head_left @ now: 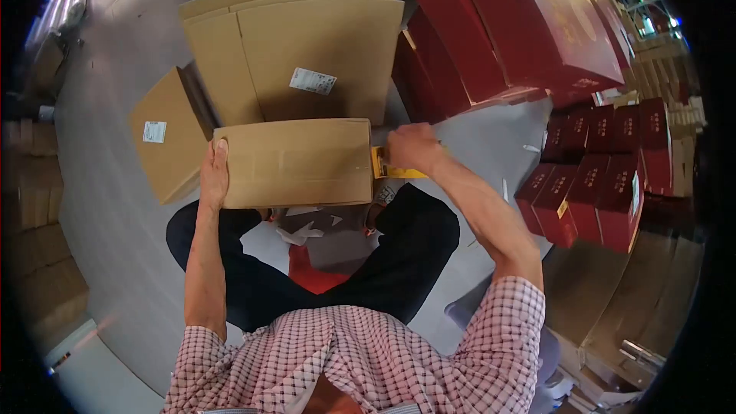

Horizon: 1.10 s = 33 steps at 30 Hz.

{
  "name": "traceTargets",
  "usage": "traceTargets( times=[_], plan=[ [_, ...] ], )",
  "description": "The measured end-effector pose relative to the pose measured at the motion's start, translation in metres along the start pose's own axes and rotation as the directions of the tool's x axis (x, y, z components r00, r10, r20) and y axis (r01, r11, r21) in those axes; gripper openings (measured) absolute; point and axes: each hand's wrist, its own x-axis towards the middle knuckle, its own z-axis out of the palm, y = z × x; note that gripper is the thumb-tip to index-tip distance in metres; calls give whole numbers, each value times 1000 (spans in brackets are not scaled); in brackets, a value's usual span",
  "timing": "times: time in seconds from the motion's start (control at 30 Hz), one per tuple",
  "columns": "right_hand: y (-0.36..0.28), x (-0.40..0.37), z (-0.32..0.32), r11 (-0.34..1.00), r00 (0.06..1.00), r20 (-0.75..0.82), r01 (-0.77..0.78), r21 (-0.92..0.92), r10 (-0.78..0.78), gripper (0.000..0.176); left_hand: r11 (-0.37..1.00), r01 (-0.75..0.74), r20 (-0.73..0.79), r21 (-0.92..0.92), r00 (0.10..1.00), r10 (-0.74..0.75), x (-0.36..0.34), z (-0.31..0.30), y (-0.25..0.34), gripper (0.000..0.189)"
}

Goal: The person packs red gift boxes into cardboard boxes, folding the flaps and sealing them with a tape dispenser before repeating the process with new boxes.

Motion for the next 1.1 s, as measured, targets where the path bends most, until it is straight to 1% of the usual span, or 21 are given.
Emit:
traceTargets(
  times=[0.03, 0.13, 0.2, 0.23, 0.3, 0.37, 0.4, 0.43, 0.5, 0.53, 0.63, 0.7, 0.73, 0.8, 0.83, 0.87, 0.9, 0.93, 1.0, 1.03, 1.1],
  plan=[
    [4, 22, 33, 997, 999, 27, 37, -61, -35, 50, 998, 14, 45, 58, 999, -17, 1, -5, -4, 60],
    [35, 52, 104, 983, 995, -16, -95, 156, 99, 56, 999, 40, 14, -37, 999, -40, -8, 3, 18, 64],
    [72, 43, 146, 847, 946, 155, -325, 421, 286, 50, 997, 49, 65, -59, 997, -45, -7, 2, 13, 64],
    [91, 35, 189, 855, 948, 161, -319, 409, 276, 52, 997, 50, 117, -60, 992, -43, -2, -2, 6, 64],
    [105, 8, 265, 764, 905, 161, -420, 491, 394, 59, 997, 16, 124, -72, 992, -7, 5, -4, -12, 68],
    [86, -24, 331, 560, 794, 170, -545, 624, 583, 64, 996, 20, 109, -85, 994, -11, -2, 0, 6, 69],
    [74, -36, 365, 475, 739, 163, -569, 672, 654, 64, 989, 131, 98, -72, 988, -123, -2, -2, 5, 70],
    [59, -46, 396, 401, 691, 178, -588, 702, 701, 63, 986, 158, 72, -52, 986, -154, 0, -3, 1, 71],
    [28, -56, 435, 294, 630, 266, -640, 710, 730, 60, 977, 212, 13, -13, 977, -212, 3, -6, -7, 73],
    [14, -55, 452, 262, 619, 311, -659, 705, 721, 59, 982, 189, 23, -11, 982, -188, 3, -4, -4, 74],
    [-7, -54, 469, 251, 624, 395, -697, 672, 674, 57, 991, 128, 60, 46, 990, -131, -4, 0, 13, 76],
    [-1, -53, 464, 284, 639, 380, -692, 664, 668, 56, 989, 77, 73, 129, 994, -87, -4, 1, 23, 75],
    [12, -48, 457, 312, 645, 318, -669, 675, 695, 55, 992, 101, 78, 80, 991, -107, -2, -1, 16, 74],
    [58, -42, 400, 365, 624, 73, -545, 755, 778, 55, 988, 152, 88, -18, 985, -149, 3, -7, -4, 71],
    [93, -37, 351, 400, 616, -137, -313, 861, 776, 65, 991, 133, 103, -25, 986, -129, 4, -10, -9, 71],
    [105, -41, 267, 318, 624, -84, -274, 908, 777, 69, 993, 117, 120, -29, 986, -112, 4, -10, -9, 70],
    [107, -38, 205, 303, 673, -192, -50, 952, 715, 73, 994, 101, 133, -36, 987, -96, 4, -8, -9, 70],
    [99, -29, 162, 266, 697, -311, 175, 948, 646, 79, 982, 133, 182, -134, 977, -108, 1, -6, 1, 71],
    [51, 7, 108, -98, 834, -310, 394, 914, 457, 86, 876, 396, 240, -276, 911, -336, 6, -13, 0, 73],
    [8, 25, 91, -198, 885, -241, 340, 919, 399, 87, 787, 513, 284, -342, 855, -433, 7, -17, -2, 74],
    [-47, 46, 67, -446, 963, -136, 230, 865, 232, 91, 605, 583, 436, -542, 810, -391, 8, -15, -5, 74]
  ],
)
